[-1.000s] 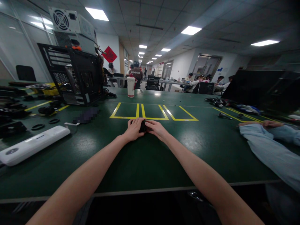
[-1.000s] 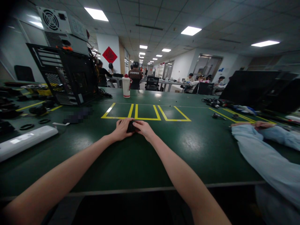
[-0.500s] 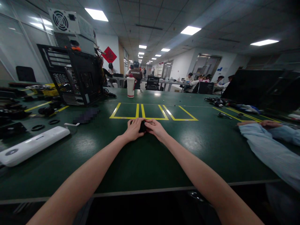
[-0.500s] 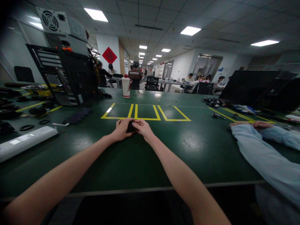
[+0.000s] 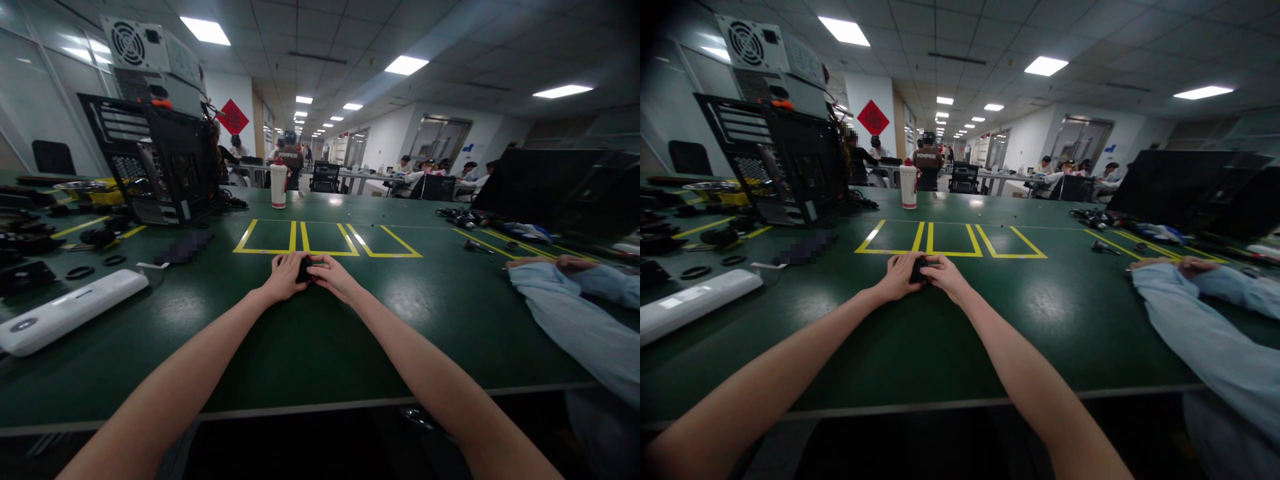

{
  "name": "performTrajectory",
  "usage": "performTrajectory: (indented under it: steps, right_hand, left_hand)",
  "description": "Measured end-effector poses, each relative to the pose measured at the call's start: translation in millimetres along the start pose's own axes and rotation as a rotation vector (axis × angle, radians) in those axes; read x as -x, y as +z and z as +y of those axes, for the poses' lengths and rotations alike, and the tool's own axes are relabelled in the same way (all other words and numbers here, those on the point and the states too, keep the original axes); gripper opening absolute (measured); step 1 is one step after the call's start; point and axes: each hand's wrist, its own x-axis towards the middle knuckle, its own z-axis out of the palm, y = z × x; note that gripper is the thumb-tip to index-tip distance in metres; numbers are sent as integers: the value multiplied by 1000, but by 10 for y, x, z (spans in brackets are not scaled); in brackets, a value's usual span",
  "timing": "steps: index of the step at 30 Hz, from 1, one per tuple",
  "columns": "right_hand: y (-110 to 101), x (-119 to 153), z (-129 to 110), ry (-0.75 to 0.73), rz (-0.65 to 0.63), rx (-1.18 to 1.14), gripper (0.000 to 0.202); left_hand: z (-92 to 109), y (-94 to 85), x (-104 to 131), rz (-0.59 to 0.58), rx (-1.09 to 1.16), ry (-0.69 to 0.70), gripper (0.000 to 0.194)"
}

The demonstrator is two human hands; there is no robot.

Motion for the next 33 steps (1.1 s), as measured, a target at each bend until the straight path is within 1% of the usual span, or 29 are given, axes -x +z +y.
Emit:
performTrajectory:
  steps: [3,7,11,16,19,21,23,26,29,33]
  right_hand:
    - [-3,-11,17,-29,16,19,25]
    - [-3,-43,22,-15,43,23,27]
    - [-16,-59,7,22,-1,-2,31]
    - [-58,-41,25,-30,-46,14,46]
    - [-73,-22,39,-87,-54,75,50]
    - [-70,-8,33,-93,-64,84,47]
    - [-54,7,18,-83,-59,69,37]
    - [-17,20,-4,-91,-6,59,27]
    - [13,11,-8,-65,21,45,31]
    - [24,-11,18,-15,-14,28,35]
  left_hand:
    - [0,6,-1,3,-8,-3,56]
    - [-4,4,-1,-3,-15,-2,56]
    - [-4,-9,2,-11,-16,-3,57]
    - [2,-18,0,-20,-2,-8,55]
    - [6,-16,-2,-24,3,-14,55]
    - [9,-16,-3,-24,5,-14,55]
    - [14,-17,-5,-23,5,-10,55]
    - [17,-23,-5,-23,0,-17,55]
    - [9,-43,8,-41,13,-30,56]
    - [-8,-100,45,-85,49,-38,59]
